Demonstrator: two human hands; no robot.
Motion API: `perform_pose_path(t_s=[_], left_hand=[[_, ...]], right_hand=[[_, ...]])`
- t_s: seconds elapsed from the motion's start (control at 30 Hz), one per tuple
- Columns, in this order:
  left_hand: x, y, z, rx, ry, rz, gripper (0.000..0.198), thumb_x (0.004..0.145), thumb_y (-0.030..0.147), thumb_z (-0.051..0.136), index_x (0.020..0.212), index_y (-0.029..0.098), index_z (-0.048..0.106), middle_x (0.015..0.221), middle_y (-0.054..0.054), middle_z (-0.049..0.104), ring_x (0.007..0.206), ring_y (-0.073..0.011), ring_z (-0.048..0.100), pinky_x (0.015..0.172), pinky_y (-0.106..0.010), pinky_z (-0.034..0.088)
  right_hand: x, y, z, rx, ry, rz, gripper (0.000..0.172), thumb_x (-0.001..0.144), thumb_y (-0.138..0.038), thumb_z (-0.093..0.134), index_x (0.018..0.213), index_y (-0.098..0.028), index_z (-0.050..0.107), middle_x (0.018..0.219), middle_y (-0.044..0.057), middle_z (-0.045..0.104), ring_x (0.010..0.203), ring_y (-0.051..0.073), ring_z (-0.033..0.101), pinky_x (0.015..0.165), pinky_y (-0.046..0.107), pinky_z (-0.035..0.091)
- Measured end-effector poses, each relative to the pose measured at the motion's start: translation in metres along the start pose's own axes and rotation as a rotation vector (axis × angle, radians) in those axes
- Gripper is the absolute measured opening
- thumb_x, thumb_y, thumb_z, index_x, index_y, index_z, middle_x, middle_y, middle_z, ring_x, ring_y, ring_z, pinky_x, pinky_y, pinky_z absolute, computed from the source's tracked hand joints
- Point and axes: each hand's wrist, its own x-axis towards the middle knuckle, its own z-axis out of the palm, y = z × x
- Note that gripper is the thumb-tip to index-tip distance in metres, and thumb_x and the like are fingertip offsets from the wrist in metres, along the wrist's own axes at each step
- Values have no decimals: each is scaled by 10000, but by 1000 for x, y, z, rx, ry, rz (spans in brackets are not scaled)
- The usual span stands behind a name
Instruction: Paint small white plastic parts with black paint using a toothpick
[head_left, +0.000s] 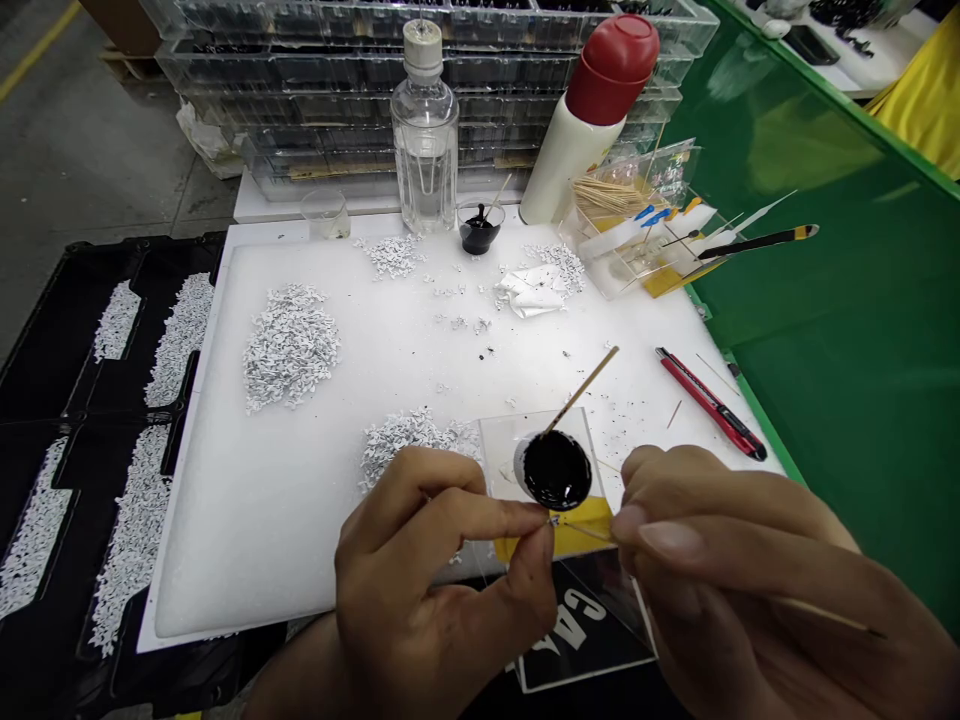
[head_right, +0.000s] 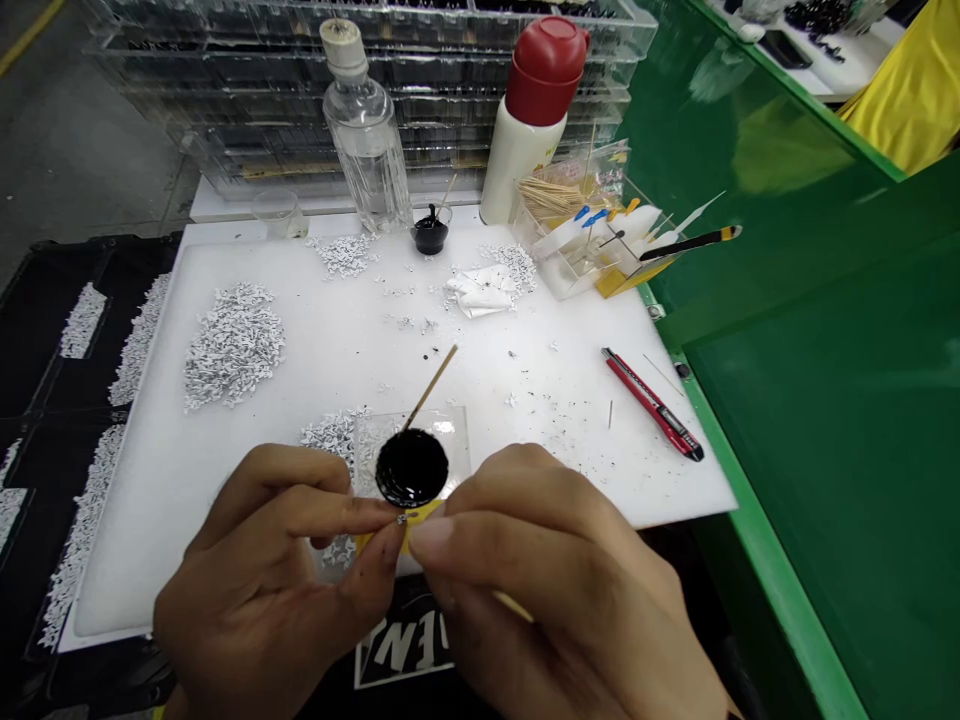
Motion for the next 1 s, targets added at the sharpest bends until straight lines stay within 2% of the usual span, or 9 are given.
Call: perform_pose_path(t_s=[0.13, 0.27, 0.33, 0.4, 0.5, 0.57, 0.63, 0.87, 1.0], left_hand=[[-2, 0, 2, -17, -7, -7, 312, 986, -57, 738, 1091, 228, 811, 1014, 71, 709, 789, -41, 737, 726, -165, 664], [0, 2, 1, -11, -7, -9, 320, 983, -60, 733, 1099, 227, 815, 1003, 76, 702, 781, -38, 718, 720, -161, 649], [1, 2, 0, -7, -25, 0, 320, 983, -58, 734, 1102, 228, 816, 1000, 80, 699, 785, -33, 714, 731, -150, 648], [2, 3, -1, -4, -33, 7, 313, 989, -50, 735, 1105, 229, 816, 1002, 82, 700, 789, -30, 715, 741, -140, 652], [2, 2, -1, 8, -15, 2, 310, 997, -46, 721, 1108, 230, 808, 1010, 83, 702, 781, -27, 712, 745, -135, 654], [3, 2, -1, 12, -24, 12, 310, 992, -46, 730, 1108, 230, 811, 1008, 83, 707, 780, -27, 718, 741, -134, 655], [3, 2, -2, 13, -34, 20, 314, 982, -50, 742, 1103, 230, 817, 997, 81, 712, 773, -30, 724, 732, -136, 658], [0, 0, -1, -4, -1, -3, 299, 991, -40, 749, 1092, 229, 834, 982, 59, 720, 757, -56, 732, 699, -170, 668], [-2, 0, 2, -10, 3, -12, 283, 995, -28, 766, 1083, 230, 842, 965, 52, 723, 742, -70, 728, 682, -186, 670]], right_hand=[[13, 0, 2, 92, 22, 5, 296, 1027, 67, 854, 1198, -174, 847, 1070, 9, 941, 825, 130, 887, 722, 210, 754], [21, 0, 4, 166, 31, 17, 397, 903, 175, 813, 1147, -134, 860, 1036, 20, 942, 810, 109, 886, 736, 148, 737], [19, -2, 4, 166, 34, 34, 415, 921, 151, 842, 1194, -160, 866, 1044, 14, 937, 805, 122, 882, 689, 171, 728], [13, -5, 3, 123, 34, 88, 366, 998, -5, 953, 1260, -248, 876, 1086, 22, 929, 841, 194, 891, 660, 279, 749], [2, -8, 3, 62, 14, 175, 370, 1013, -351, 1101, 1316, -346, 888, 1174, 73, 901, 984, 329, 908, 746, 460, 797], [-3, -8, 4, 61, 16, 190, 435, 983, -468, 1133, 1327, -354, 891, 1192, 89, 888, 1039, 360, 904, 796, 502, 807], [-5, -7, 6, 67, 18, 189, 451, 977, -511, 1135, 1325, -358, 891, 1193, 92, 882, 1053, 364, 900, 807, 511, 808], [-6, -5, 5, 71, 21, 188, 424, 980, -457, 1143, 1307, -361, 891, 1164, 78, 887, 1015, 350, 902, 757, 486, 798], [0, -2, 1, 28, -6, 127, 171, 1104, -270, 1026, 1193, -311, 886, 1052, 36, 895, 860, 259, 890, 617, 375, 729]])
